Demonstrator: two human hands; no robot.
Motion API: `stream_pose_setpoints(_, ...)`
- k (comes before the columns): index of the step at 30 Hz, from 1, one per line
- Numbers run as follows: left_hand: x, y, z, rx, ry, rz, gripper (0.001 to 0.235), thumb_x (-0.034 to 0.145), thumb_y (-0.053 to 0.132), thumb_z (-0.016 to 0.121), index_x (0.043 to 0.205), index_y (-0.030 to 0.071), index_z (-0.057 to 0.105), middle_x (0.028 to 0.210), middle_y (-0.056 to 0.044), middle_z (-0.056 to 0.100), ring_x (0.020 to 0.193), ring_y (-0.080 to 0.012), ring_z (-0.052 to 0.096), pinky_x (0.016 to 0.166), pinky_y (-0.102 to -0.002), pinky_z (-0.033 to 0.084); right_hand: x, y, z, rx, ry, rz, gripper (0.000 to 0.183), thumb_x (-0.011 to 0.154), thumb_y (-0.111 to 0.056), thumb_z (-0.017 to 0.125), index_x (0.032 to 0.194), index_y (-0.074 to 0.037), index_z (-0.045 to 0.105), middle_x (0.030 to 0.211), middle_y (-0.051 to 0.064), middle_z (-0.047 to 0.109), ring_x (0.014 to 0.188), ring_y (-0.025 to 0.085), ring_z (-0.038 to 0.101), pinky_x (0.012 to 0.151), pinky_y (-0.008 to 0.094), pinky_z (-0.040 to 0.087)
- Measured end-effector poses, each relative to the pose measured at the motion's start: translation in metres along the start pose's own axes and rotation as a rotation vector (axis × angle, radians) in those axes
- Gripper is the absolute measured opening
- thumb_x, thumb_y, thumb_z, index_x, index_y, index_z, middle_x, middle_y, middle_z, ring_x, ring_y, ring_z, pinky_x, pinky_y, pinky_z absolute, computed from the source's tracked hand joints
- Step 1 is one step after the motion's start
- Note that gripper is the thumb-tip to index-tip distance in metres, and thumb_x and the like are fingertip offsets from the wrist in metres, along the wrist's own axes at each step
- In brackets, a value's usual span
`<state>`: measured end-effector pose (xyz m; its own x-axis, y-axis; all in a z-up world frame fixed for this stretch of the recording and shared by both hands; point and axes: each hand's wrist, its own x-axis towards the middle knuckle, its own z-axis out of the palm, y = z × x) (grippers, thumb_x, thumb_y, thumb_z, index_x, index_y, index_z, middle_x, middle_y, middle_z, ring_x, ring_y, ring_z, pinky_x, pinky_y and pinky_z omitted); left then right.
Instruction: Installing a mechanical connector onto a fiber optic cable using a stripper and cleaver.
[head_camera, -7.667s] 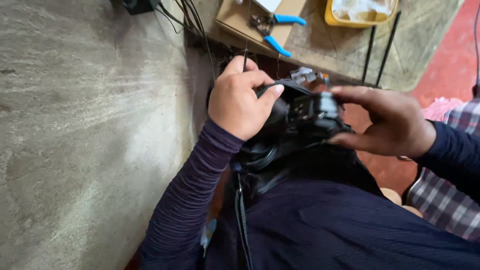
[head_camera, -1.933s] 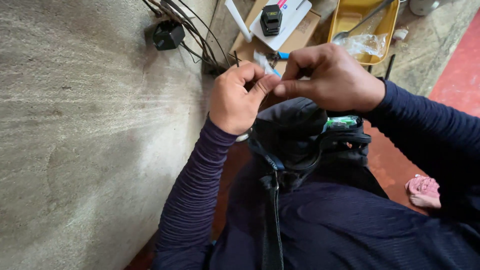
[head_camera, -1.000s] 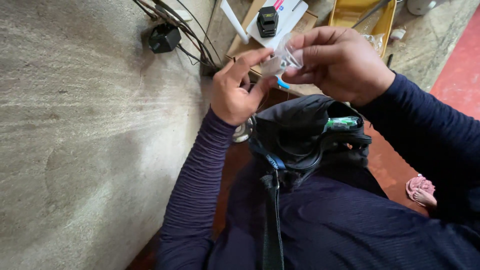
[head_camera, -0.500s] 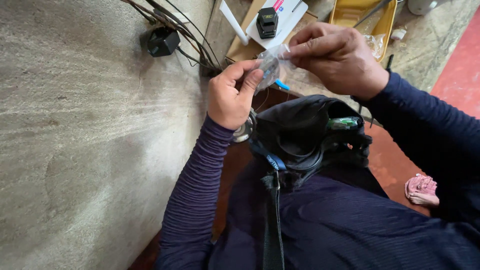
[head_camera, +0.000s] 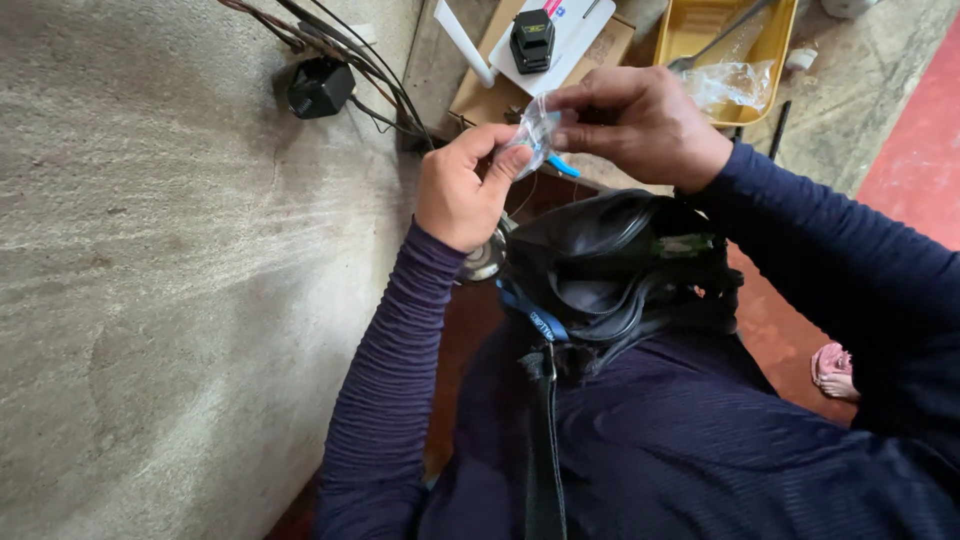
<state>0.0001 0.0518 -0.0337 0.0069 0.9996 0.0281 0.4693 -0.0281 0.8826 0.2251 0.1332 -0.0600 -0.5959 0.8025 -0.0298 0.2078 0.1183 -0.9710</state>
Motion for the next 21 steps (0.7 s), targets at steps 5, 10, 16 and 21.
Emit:
stream_pose_setpoints(5,0.004,-0.019,0.007,0.049,0.010,0.011,0.025,0.098,0.027,0.076,0.109,0.005,0.074,0.090,-0.011,0.077,0.078,-0.0143,0.075,0.071,-0.029,0.058,0.007,0.025,0.002,0.091,-0.067,0.058,0.029,0.093,-0.012,0.080,0.118,0.000,0.073,0.102,0.005,0.074,0.092,0.009,0.069,0.084,0.025,0.058)
stream_pose_setpoints(10,0.006,-0.041,0.022,0.045,0.001,-0.055,0.025,0.093,0.025,0.079,0.107,0.005,0.075,0.087,-0.011,0.077,0.072,-0.0142,0.072,0.068,-0.029,0.057,0.006,0.059,0.005,0.347,-0.125,0.229,0.025,0.096,-0.012,0.075,0.116,0.002,0.070,0.102,0.005,0.074,0.095,0.010,0.070,0.089,0.026,0.059)
stream_pose_setpoints(16,0.010,-0.082,0.043,-0.024,0.040,-0.139,0.025,0.093,0.026,0.080,0.106,0.005,0.077,0.084,-0.008,0.078,0.073,-0.0107,0.073,0.069,-0.028,0.057,-0.001,0.116,0.010,0.681,-0.065,0.431,0.018,0.098,-0.008,0.069,0.113,0.001,0.064,0.107,0.006,0.070,0.096,0.015,0.072,0.091,0.034,0.063)
stream_pose_setpoints(21,0.023,-0.111,0.060,-0.080,0.073,-0.251,0.024,0.095,0.026,0.078,0.105,0.004,0.078,0.080,-0.006,0.077,0.071,-0.0093,0.068,0.067,-0.027,0.056,0.007,0.129,0.001,0.917,0.044,0.496,0.011,0.105,-0.007,0.065,0.113,-0.003,0.059,0.102,0.009,0.068,0.093,0.020,0.072,0.089,0.036,0.063)
